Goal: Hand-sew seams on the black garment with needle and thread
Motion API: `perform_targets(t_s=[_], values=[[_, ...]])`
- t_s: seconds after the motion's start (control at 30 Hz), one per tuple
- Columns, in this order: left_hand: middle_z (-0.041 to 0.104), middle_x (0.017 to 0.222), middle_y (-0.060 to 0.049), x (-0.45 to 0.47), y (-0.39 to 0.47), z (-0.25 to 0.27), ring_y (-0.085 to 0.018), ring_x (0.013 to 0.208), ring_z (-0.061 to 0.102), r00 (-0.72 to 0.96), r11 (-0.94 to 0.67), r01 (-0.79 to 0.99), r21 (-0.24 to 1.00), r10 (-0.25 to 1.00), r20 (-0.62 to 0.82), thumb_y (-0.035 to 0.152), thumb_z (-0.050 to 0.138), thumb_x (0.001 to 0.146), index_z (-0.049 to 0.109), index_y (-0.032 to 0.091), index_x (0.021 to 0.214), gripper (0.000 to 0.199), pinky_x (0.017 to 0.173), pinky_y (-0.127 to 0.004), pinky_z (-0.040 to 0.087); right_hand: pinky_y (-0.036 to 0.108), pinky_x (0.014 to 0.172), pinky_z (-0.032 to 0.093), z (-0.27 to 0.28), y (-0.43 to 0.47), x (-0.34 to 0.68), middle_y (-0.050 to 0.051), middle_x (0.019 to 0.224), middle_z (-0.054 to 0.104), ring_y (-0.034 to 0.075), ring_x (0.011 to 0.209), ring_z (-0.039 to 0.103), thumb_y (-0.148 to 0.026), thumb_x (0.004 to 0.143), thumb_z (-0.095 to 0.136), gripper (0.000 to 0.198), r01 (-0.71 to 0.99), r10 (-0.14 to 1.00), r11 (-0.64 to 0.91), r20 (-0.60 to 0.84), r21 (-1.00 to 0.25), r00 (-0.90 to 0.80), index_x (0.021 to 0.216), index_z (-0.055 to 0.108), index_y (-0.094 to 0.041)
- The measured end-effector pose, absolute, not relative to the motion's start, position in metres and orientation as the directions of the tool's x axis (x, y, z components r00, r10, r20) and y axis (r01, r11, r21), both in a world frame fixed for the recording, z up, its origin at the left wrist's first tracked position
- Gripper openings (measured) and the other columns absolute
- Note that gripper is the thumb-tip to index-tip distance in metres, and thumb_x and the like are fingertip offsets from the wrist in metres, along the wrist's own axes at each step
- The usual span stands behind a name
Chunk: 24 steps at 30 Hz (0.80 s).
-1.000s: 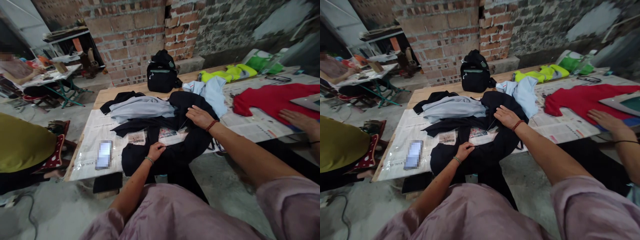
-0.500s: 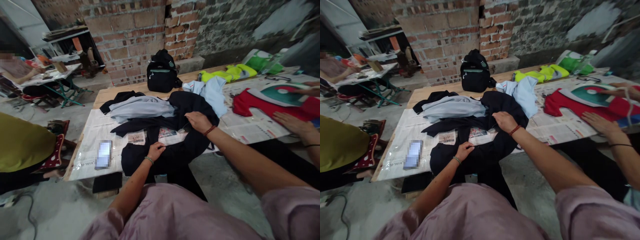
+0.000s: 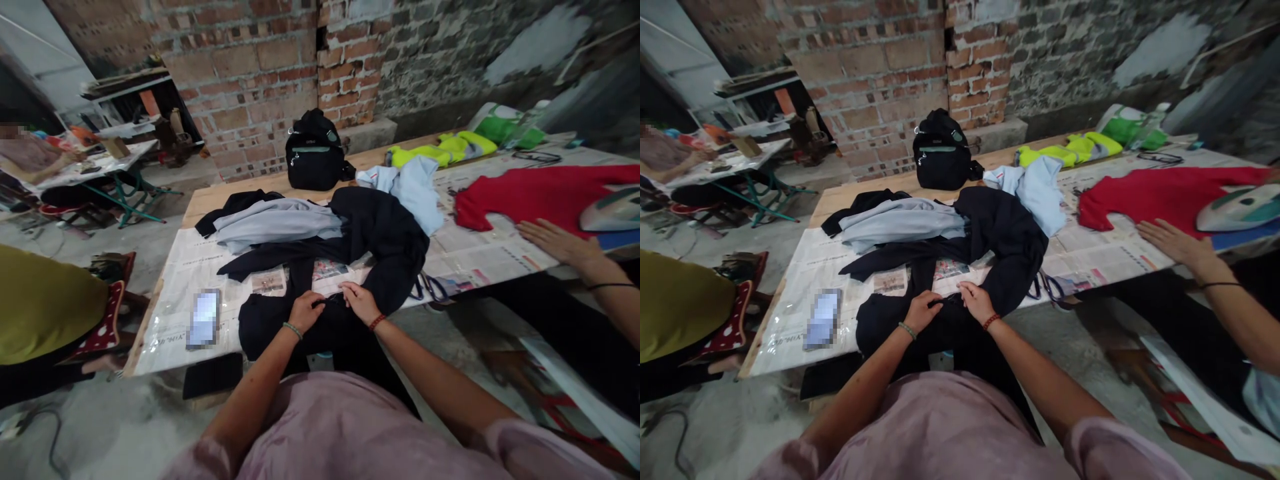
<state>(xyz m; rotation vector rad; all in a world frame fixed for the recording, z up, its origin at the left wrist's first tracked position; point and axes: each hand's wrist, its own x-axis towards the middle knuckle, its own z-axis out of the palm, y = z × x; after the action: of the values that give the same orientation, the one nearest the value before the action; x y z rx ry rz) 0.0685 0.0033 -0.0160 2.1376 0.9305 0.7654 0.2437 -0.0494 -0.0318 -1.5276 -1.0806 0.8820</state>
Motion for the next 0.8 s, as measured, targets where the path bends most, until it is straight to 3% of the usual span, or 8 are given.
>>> perform_targets(t_s=[0.2,0.3,0.47,0.8], values=[[0.061,0.077,-0.001,0.053,0.000,-0.016,-0.012,0.074,0.057,0.580,-0.564,0.443,0.697,0.773,0.257,0.017,0.056,0.073,0.066,0.021,0.080,0.012,0.072,-0.024,0.046,0.023,0.050,0.041,-0.033,-0.052,0.243,0.000,0.066,0.055,0.009,0.047,0.047,-0.038,0.078,0.042,0.031,0.329,0.958,-0.026,0.070,-0.944,0.276,0.094,0.061,-0.019],[0.062,0.080,-0.002,0.053,-0.005,-0.022,-0.013,0.078,0.057,0.563,-0.593,0.441,0.673,0.767,0.307,0.018,0.056,0.074,0.065,0.022,0.082,0.013,0.074,-0.025,0.046,0.025,0.058,0.044,-0.035,-0.054,0.244,0.003,0.081,0.059,0.010,0.055,0.051,-0.034,0.080,0.041,0.028,0.441,0.966,0.097,0.190,-0.892,0.173,0.094,0.062,-0.022],[0.061,0.082,-0.002,0.054,-0.010,-0.031,-0.012,0.080,0.056,0.578,-0.661,0.425,0.618,0.724,0.377,0.017,0.054,0.076,0.065,0.022,0.082,0.014,0.074,-0.024,0.047,0.026,0.072,0.045,-0.034,-0.053,0.249,0.004,0.081,0.059,0.013,0.076,0.056,-0.025,0.083,0.041,0.025,0.602,0.924,0.351,0.368,-0.717,-0.100,0.094,0.063,-0.021],[0.061,0.083,-0.001,0.055,-0.012,-0.031,-0.010,0.078,0.057,0.575,-0.662,0.448,0.600,0.728,0.374,0.021,0.053,0.078,0.064,0.023,0.087,0.015,0.073,-0.022,0.047,0.023,0.071,0.043,-0.012,-0.048,0.253,0.005,0.083,0.058,0.012,0.077,0.055,-0.019,0.083,0.039,0.024,0.768,0.901,0.433,0.217,-0.472,-0.375,0.093,0.060,-0.019]])
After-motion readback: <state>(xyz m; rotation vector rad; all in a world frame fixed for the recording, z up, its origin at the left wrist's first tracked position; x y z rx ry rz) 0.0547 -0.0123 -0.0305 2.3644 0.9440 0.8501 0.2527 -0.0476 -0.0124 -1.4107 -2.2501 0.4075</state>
